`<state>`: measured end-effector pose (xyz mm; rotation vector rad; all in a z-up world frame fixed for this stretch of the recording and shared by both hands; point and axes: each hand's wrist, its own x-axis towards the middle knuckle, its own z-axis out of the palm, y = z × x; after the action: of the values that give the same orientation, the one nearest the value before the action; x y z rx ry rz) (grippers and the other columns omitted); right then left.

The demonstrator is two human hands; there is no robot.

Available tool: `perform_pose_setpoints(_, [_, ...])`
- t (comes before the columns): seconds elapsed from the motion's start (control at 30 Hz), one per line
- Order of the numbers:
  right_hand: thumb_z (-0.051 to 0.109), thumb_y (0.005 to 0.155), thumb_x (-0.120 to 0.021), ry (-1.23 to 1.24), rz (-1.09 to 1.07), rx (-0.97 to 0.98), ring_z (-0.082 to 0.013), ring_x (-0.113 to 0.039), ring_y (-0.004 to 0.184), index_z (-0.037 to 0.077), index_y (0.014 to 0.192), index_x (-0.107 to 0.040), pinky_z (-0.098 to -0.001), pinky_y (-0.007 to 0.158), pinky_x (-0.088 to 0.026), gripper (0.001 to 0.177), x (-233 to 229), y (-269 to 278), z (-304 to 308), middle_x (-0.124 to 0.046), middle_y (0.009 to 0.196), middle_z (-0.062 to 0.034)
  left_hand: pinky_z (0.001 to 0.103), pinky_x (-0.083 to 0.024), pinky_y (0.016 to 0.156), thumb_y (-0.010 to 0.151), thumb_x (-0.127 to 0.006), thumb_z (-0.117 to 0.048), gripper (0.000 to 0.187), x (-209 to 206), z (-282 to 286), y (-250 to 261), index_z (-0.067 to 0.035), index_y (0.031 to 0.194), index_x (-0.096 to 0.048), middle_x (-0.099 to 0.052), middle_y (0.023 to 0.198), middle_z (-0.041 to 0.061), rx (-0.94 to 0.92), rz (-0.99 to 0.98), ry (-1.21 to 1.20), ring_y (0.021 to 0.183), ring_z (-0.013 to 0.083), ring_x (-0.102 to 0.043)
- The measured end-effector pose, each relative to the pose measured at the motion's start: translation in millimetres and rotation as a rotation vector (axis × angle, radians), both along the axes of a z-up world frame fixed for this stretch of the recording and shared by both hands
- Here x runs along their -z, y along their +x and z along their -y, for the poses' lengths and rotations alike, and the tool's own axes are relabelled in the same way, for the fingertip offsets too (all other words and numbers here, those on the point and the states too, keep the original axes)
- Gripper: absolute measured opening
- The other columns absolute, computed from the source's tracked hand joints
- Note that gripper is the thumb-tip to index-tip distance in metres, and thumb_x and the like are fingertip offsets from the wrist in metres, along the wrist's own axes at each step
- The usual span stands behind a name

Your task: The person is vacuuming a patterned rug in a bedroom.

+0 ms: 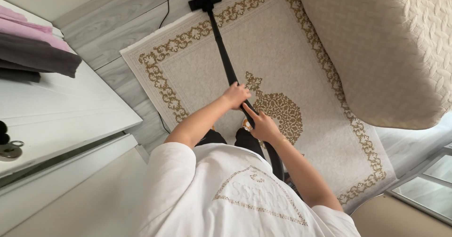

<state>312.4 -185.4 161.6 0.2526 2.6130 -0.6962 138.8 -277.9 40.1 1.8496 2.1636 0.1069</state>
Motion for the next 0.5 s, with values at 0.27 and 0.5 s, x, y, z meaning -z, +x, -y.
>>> perform_pose_setpoints(0.27, [0.007,0.072,-0.071,0.054,0.12,0.093,-0.032,-0.07,0.075,0.037,0.161,-0.031,-0.0436,0.071,-0.06,0.102,-115,-24,-7,-0.064,0.093,-0.0168,0.046,-0.052,0.101,0.084,-0.078,-0.038,0.035,-36,-5,-32,-0.009,0.097,-0.064,-0.068,0.095,0.01,-0.037,0.26,0.59,0.101,0.0329,-0.069])
perform_pose_setpoints(0.5, [0.009,0.072,-0.073,0.027,0.159,0.144,-0.0266,-0.073,0.078,0.035,0.157,-0.036,-0.0397,0.075,-0.06,0.096,-208,-26,-40,-0.07,0.094,-0.0134,0.047,-0.049,0.11,0.084,-0.073,-0.02,0.024,-78,-31,-56,-0.01,0.1,-0.058,-0.069,0.093,0.011,-0.244,0.357,1.071,0.096,0.0326,-0.071])
